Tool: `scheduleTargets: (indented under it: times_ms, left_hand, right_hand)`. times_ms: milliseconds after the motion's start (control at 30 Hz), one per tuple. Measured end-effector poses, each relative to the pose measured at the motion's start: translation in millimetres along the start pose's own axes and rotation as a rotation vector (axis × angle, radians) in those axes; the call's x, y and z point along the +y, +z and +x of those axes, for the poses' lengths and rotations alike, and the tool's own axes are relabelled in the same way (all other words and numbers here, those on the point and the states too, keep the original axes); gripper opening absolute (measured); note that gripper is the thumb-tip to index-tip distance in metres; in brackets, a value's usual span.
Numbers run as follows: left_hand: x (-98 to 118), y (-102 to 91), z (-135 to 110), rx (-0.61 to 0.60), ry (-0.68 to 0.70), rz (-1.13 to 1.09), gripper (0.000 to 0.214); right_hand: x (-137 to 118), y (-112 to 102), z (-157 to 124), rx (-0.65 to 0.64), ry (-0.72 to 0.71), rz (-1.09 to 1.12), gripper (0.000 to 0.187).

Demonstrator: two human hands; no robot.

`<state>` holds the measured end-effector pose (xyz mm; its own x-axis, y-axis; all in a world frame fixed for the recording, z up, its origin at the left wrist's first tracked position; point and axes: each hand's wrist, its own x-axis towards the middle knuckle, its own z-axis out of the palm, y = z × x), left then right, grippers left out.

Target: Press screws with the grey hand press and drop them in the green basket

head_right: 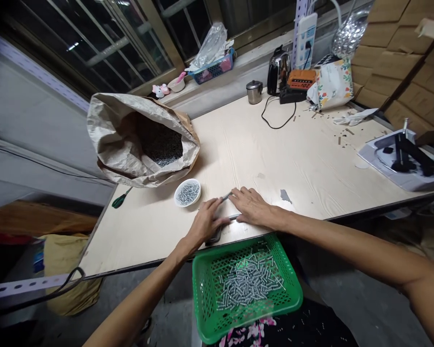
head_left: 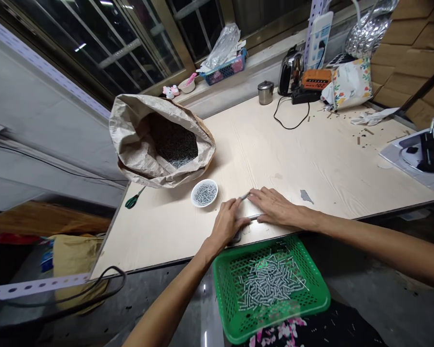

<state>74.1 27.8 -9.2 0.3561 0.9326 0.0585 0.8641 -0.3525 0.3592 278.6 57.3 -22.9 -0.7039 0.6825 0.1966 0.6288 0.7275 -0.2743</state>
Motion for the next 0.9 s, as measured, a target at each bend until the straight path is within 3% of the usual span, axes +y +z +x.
scheduleTargets:
  times_ms: [67,167,267,433,633,900]
  left_hand:
    - [-8,-11.7,-10,0.135,-0.080,-0.064,0.043]
    - [-19,-28.1,-28,0.241,-0.288,-0.093,0.026]
    - [-27,-34.5,-46,0.180,-0.477,-0.105,0.023]
    - [-36,-28.3,-64,0.150,-0.651,-0.212,0.023]
    - [-29,-11.5,-65,0.125,-0.568,-0.254,0.025]
    - [-15,9.9,-44,0.086,-0.344,-0.066,0.021]
  right_hand:
    - [-7,-1,-4,0.041,-0.038,-0.010,0.058]
    - [-14,9,-3,0.039,-0.062,0.007,0.034]
    - [-17,26,3,0.021,-0.026,0.055,0.006]
    - [-11,37,8,0.098,-0.062,0.292,0.014]
    - [4,31,2,0.150,0.020,0.393,0.015]
    - [23,36,4,0.238,0.167,0.400,0.013]
